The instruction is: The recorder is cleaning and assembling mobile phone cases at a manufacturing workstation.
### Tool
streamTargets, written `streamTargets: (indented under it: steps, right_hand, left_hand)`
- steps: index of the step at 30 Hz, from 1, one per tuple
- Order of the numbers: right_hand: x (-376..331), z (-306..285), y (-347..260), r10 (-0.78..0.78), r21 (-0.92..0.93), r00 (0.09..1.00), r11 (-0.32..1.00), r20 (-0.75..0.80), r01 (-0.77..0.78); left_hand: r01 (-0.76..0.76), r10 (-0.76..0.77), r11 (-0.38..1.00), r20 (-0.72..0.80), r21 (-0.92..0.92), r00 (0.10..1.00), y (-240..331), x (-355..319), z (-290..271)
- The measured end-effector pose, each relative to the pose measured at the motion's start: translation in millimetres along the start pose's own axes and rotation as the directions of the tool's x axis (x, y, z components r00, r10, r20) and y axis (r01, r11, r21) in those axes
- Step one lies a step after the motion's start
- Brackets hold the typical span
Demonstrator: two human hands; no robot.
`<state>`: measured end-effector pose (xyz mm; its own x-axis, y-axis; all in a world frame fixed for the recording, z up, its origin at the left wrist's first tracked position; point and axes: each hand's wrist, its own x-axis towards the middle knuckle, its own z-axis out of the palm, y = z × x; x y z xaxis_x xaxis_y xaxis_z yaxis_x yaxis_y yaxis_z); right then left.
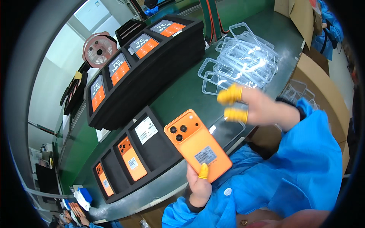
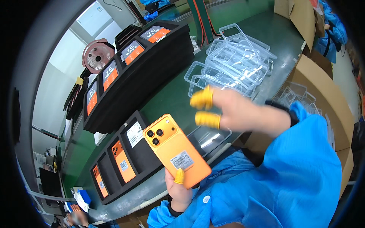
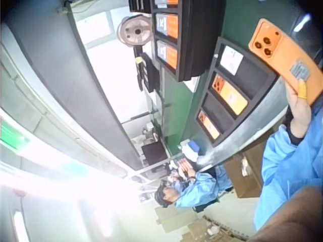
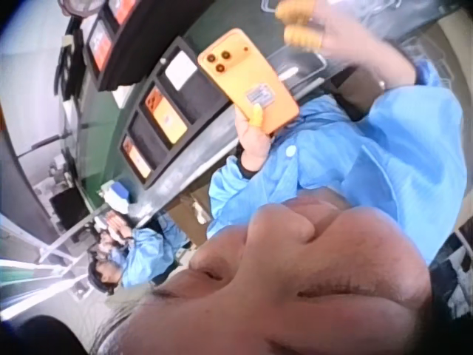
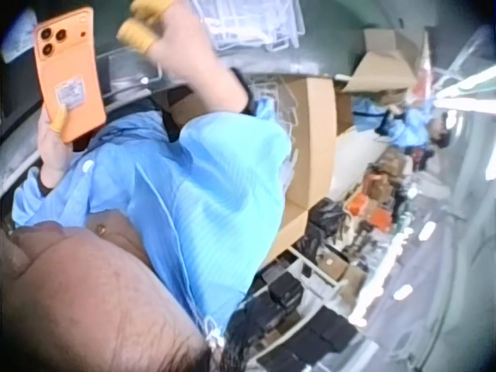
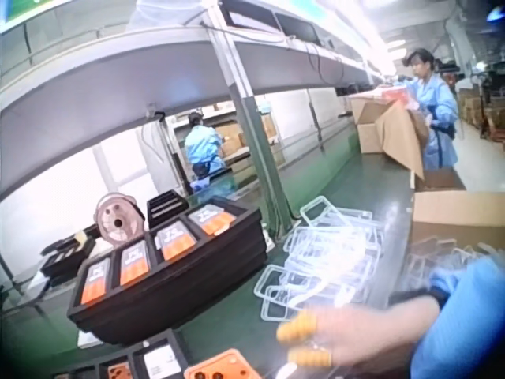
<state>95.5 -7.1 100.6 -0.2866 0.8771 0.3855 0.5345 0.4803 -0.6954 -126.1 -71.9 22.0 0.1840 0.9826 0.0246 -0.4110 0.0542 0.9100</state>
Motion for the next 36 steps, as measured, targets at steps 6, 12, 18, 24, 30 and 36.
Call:
streamTargets:
  steps: [6,12,18,24,30,36]
  right_hand:
    - [99,-80,45,0.049,-0.514,0.97,0.841,-0.237,-0.168]
    - [175,-117,144,0.314,-0.649,0.922,0.657,-0.225,-0.383]
    - [201,-84,173,0.311,-0.699,0.933,0.626,-0.181,-0.345]
    - [221,-66,203,0.381,-0.705,0.914,0.609,-0.14,-0.363]
    - [232,-55,223,0.42,-0.728,0.892,0.558,-0.167,-0.399]
    - [226,-93,181,0.425,-0.638,0.877,0.617,-0.223,-0.461]
  left_hand:
    - [0.034,-0.033,0.998,0.016,-0.054,0.999,4,4,4]
    - [0.107,-0.108,0.993,-0.02,-0.042,0.994,9,6,4]
    - [0.141,-0.145,0.989,-0.136,-0.041,0.98,4,9,-5]
    - [0.231,-0.233,0.972,-0.151,-0.031,0.961,1,16,-2]
    - [0.249,-0.247,0.969,-0.169,-0.009,0.954,-2,23,-6]
    - [0.237,-0.238,0.971,-0.143,-0.024,0.961,-3,22,-9]
